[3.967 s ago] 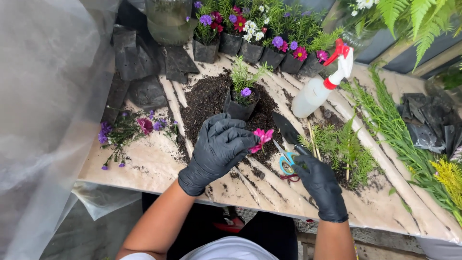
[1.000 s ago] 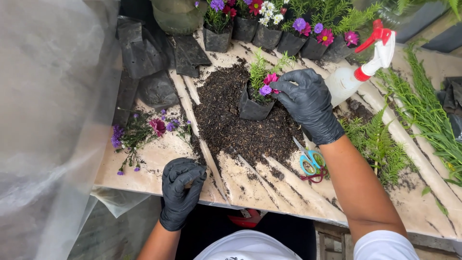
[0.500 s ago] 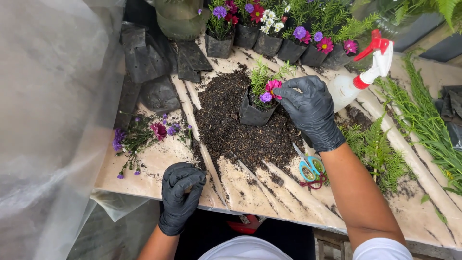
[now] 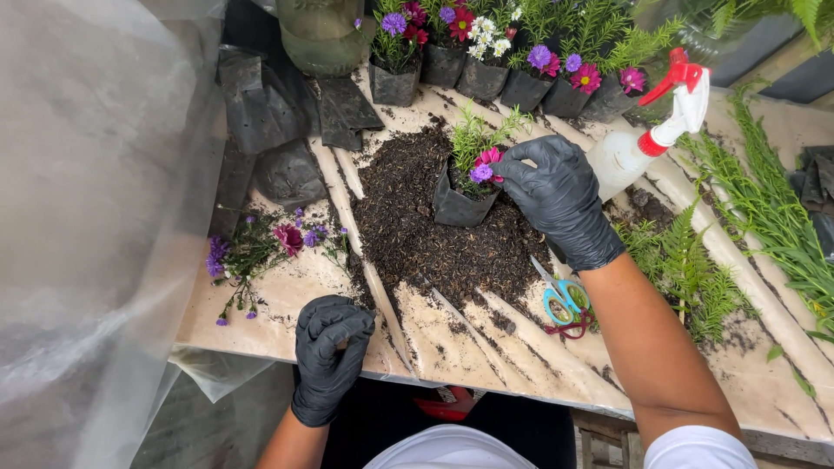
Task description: The person arranges small purple and pink flowers into a black plastic pot filled with soil. They use scissors to trim the flower stems and a small trowel to adjust the soil around the plants. The person also uses a spray bottle to mist the arrangement.
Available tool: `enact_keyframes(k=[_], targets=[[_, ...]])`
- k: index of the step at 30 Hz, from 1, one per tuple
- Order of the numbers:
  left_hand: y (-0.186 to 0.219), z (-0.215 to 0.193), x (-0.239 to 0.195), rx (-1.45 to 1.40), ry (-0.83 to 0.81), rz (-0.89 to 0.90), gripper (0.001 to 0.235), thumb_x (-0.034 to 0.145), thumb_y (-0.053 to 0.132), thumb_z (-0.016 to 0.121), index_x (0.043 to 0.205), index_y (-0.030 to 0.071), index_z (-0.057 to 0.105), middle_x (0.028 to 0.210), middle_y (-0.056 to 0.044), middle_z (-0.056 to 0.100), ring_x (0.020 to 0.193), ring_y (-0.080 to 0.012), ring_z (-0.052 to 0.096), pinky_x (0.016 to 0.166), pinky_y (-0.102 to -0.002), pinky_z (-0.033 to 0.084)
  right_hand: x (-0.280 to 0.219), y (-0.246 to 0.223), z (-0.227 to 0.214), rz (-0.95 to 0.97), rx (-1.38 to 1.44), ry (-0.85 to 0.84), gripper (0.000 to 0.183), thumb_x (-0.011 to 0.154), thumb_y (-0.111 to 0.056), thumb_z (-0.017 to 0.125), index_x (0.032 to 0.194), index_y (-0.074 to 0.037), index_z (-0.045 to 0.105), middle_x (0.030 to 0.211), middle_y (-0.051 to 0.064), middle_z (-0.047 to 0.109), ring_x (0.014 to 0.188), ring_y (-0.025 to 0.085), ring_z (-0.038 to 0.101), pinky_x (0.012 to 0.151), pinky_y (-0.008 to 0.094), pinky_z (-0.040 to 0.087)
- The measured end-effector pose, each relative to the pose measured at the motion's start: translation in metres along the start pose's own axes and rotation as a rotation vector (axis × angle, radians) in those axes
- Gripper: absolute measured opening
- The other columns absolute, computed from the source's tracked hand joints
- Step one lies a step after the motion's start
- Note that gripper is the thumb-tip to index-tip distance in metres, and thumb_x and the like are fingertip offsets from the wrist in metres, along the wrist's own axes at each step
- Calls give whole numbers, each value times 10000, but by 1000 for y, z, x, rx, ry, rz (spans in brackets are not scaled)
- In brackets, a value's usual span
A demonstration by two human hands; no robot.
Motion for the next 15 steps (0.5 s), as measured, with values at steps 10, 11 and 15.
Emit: enact_keyframes(k=[10, 11, 15], targets=[[11, -1, 15, 22, -59, 7, 144, 942, 40, 707, 1063, 112, 674, 964, -66, 720, 883, -270, 693, 904, -462, 583, -1, 1, 1, 28, 7, -37, 182, 935, -157, 862, 1097, -194, 789, 1051, 10, 725, 911, 303, 650, 803, 468, 534], [11, -1, 15, 19, -48, -1, 162, 931, 24, 717, 1059, 114, 678, 948, -62, 717, 876, -266, 688, 893, -450, 584, 0, 2, 2, 29, 12, -47, 205, 937, -195, 868, 1127, -201, 788, 1055, 18, 724, 916, 303, 651, 800, 466, 526], [7, 1, 11, -20, -19, -7, 213, 897, -14, 753, 1064, 100, 686, 933, -70, 715, 872, -264, 692, 859, -434, 600, -6, 7, 8, 13, -117, -74, 188, 934, -272, 859, 1111, -245, 802, 1064, -18, 724, 898, 279, 642, 763, 439, 525]])
Point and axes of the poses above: each hand's wrist, its own x-axis towards the middle knuckle, its own z-axis out of the palm, y = z × x, the point moved 5 cm from there along x, towards the middle knuckle
